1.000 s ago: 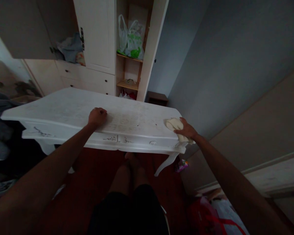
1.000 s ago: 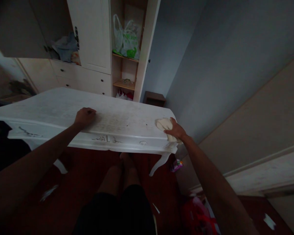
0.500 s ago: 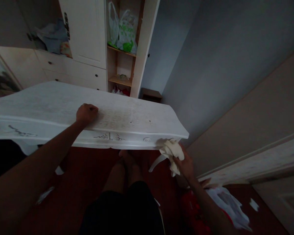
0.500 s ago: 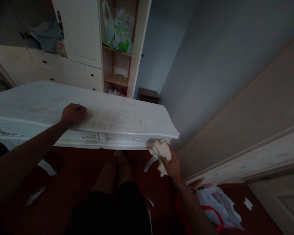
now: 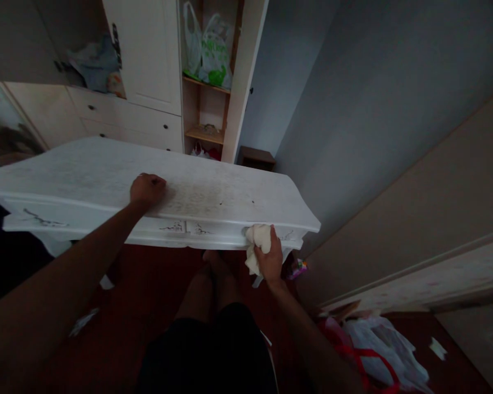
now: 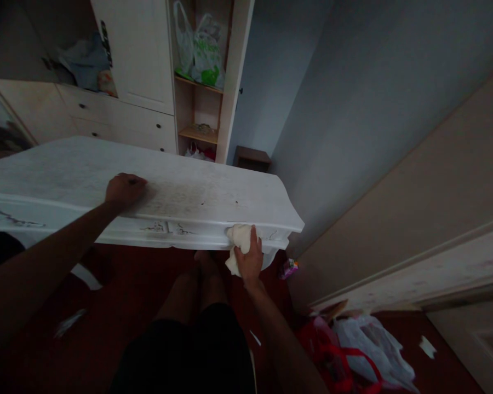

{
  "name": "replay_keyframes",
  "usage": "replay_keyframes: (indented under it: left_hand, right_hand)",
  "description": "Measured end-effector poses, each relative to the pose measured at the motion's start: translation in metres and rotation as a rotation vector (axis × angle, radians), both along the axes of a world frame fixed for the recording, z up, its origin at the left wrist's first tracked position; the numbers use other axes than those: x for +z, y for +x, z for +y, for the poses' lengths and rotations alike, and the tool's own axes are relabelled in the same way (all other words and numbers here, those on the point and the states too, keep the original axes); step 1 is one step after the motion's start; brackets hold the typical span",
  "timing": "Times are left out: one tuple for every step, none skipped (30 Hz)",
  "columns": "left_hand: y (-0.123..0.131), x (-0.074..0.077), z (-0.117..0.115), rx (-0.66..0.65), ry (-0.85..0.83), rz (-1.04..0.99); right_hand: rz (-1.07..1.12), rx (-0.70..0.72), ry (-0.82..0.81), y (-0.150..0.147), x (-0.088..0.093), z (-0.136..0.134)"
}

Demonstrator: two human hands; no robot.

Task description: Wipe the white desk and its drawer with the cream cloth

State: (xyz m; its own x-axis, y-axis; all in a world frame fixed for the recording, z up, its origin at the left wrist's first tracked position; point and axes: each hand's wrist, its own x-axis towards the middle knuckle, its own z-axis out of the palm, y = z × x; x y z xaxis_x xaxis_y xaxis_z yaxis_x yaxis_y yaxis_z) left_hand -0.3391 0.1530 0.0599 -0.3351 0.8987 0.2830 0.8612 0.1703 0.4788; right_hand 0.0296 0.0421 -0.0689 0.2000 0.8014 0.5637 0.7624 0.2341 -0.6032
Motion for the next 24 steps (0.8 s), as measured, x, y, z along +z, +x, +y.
replay_keyframes:
  left_hand:
    - [0.000,0.000,0.000,0.006,0.005,-0.007]
    - [0.000,0.000,0.000,0.010,0.011,-0.012]
    - [0.000,0.000,0.000,0.010,0.014,-0.017]
    - [-0.001,0.000,0.000,0.007,0.019,-0.022]
    - [-0.001,-0.001,0.000,0.002,0.023,-0.028]
    - [-0.002,-0.001,0.001,-0.004,0.027,-0.034]
    - [-0.002,-0.002,0.001,-0.011,0.035,-0.038]
    - [-0.003,-0.002,0.001,-0.010,0.040,-0.042]
    - [-0.003,-0.002,0.002,-0.003,0.042,-0.046]
    - [-0.003,-0.002,0.002,0.005,0.040,-0.049]
    - [-0.003,-0.002,0.002,0.013,0.037,-0.050]
    - [-0.003,-0.002,0.002,0.022,0.030,-0.050]
    - [-0.002,-0.002,0.002,0.029,0.022,-0.049]
    - [-0.002,-0.002,0.002,0.030,0.018,-0.046]
    - [-0.002,-0.002,0.002,0.025,0.016,-0.041]
    - [-0.002,-0.002,0.002,0.019,0.014,-0.037]
    - [-0.002,-0.002,0.002,0.011,0.016,-0.034]
    - [-0.002,-0.002,0.002,0.003,0.021,-0.030]
    - [-0.002,-0.003,0.002,0.001,0.029,-0.027]
    - [-0.003,-0.003,0.002,0.004,0.036,-0.027]
    - [-0.003,-0.004,0.002,0.009,0.043,-0.028]
    - [-0.004,-0.005,0.002,0.015,0.050,-0.031]
    - [-0.004,-0.006,0.003,0.020,0.053,-0.034]
    - [-0.005,-0.006,0.003,0.021,0.055,-0.039]
  right_hand:
    - [-0.044,0.027,-0.002,-0.009,-0.001,-0.002]
    - [-0.085,0.047,-0.002,-0.017,-0.001,-0.004]
    - [-0.121,0.057,0.000,-0.023,0.000,-0.006]
    - [-0.152,0.059,0.000,-0.026,0.001,-0.007]
    - [-0.181,0.057,-0.005,-0.028,0.002,-0.008]
    - [-0.212,0.060,-0.016,-0.029,0.004,-0.009]
    - [-0.246,0.077,-0.033,-0.029,0.007,-0.009]
    - [-0.282,0.106,-0.051,-0.029,0.009,-0.010]
    - [-0.317,0.141,-0.066,-0.029,0.012,-0.010]
    - [-0.348,0.182,-0.075,-0.031,0.015,-0.010]
    - [-0.377,0.230,-0.077,-0.034,0.017,-0.010]
    - [-0.404,0.280,-0.074,-0.039,0.020,-0.009]
    - [-0.428,0.327,-0.068,-0.045,0.022,-0.008]
    - [-0.447,0.369,-0.060,-0.054,0.023,-0.006]
    - [-0.465,0.407,-0.051,-0.064,0.024,-0.004]
    - [-0.480,0.440,-0.043,-0.075,0.025,-0.002]
    - [-0.495,0.471,-0.033,-0.087,0.025,0.001]
    - [-0.508,0.501,-0.021,-0.099,0.026,0.003]
    - [-0.519,0.532,-0.007,-0.111,0.026,0.005]
    - [-0.527,0.563,0.008,-0.123,0.026,0.006]
    - [-0.530,0.588,0.022,-0.133,0.026,0.008]
    - [-0.526,0.606,0.031,-0.141,0.025,0.009]
    - [-0.517,0.615,0.035,-0.147,0.024,0.009]
    - [-0.505,0.618,0.034,-0.152,0.021,0.010]
